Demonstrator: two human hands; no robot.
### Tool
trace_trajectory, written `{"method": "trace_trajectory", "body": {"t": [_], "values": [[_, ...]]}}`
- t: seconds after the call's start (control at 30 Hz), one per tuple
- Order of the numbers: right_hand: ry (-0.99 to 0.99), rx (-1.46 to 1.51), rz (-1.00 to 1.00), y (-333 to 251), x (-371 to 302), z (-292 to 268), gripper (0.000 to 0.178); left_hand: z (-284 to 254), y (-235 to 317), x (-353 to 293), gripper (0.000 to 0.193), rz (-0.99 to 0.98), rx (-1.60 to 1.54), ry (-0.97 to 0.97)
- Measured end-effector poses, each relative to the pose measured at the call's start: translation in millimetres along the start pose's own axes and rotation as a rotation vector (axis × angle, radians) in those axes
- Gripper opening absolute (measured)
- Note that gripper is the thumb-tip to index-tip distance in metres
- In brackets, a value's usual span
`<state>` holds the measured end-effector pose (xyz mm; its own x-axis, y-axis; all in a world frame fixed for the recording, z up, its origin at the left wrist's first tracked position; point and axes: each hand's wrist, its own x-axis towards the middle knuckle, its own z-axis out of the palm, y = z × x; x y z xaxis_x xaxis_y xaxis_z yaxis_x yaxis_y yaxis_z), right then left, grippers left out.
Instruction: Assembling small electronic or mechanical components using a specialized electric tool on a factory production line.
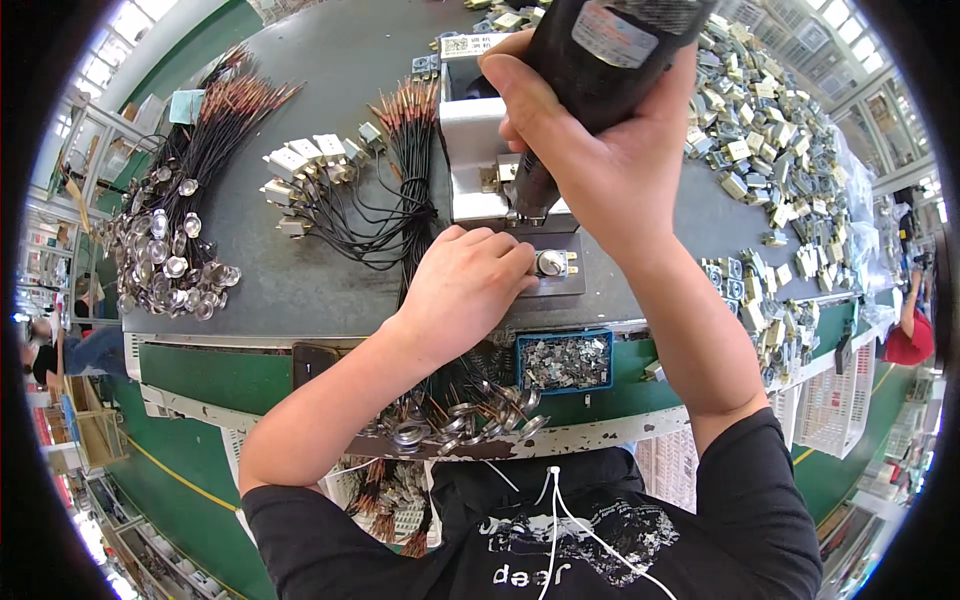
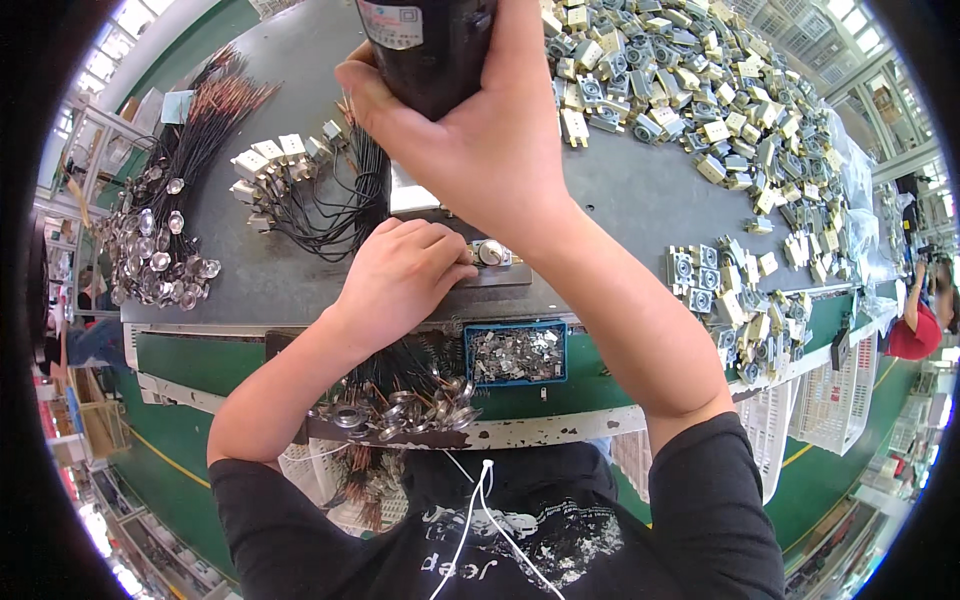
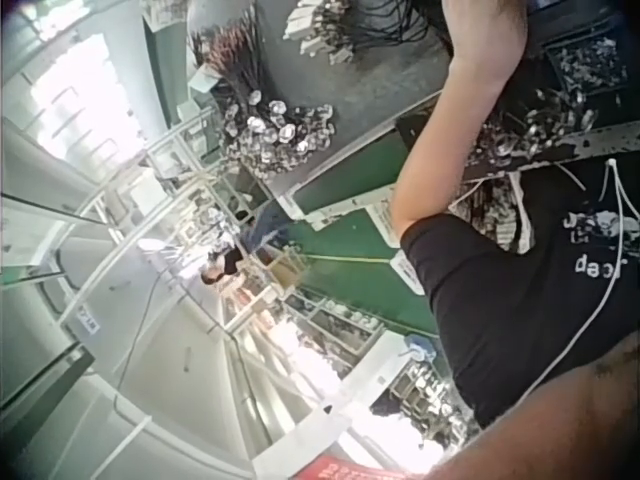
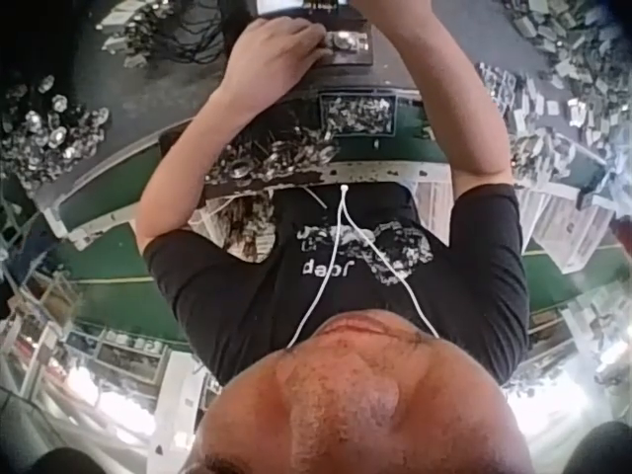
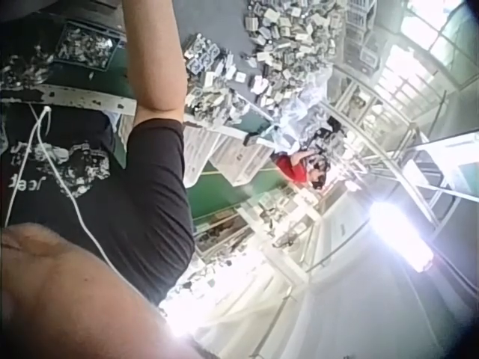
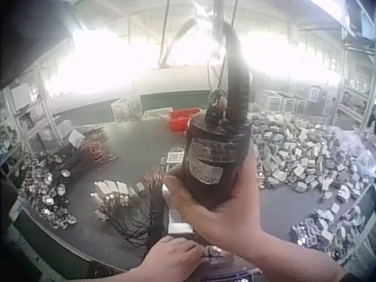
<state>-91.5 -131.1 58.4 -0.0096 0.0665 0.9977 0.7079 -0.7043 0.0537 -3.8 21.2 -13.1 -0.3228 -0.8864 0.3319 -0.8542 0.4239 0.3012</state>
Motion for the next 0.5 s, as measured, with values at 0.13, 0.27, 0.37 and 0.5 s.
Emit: {"method": "trace_trajectory", "body": {"t": [0.13, 0.27, 0.37, 0.5], "values": [[0.351, -0.177, 0.888, -60.4, 36.7, 15.3, 0.041, 3.6, -1.4, -5.1, 0.018, -0.002, 0.004, 0.008], [0.37, -0.297, 0.941, -63.7, 39.3, 15.6, 0.017, 10.2, -2.4, -6.7, 0.017, 0.01, -0.001, 0.076], [0.397, -0.221, 0.973, -62.9, 38.1, 19.7, 0.027, 9.9, -1.6, -6.9, 0.017, -0.009, -0.008, 0.083], [0.396, -0.209, 0.816, -48.2, 21.2, 17.7, 0.056, 9.8, -1.5, -5.4, 0.018, 0.015, 0.004, 0.062]]}}
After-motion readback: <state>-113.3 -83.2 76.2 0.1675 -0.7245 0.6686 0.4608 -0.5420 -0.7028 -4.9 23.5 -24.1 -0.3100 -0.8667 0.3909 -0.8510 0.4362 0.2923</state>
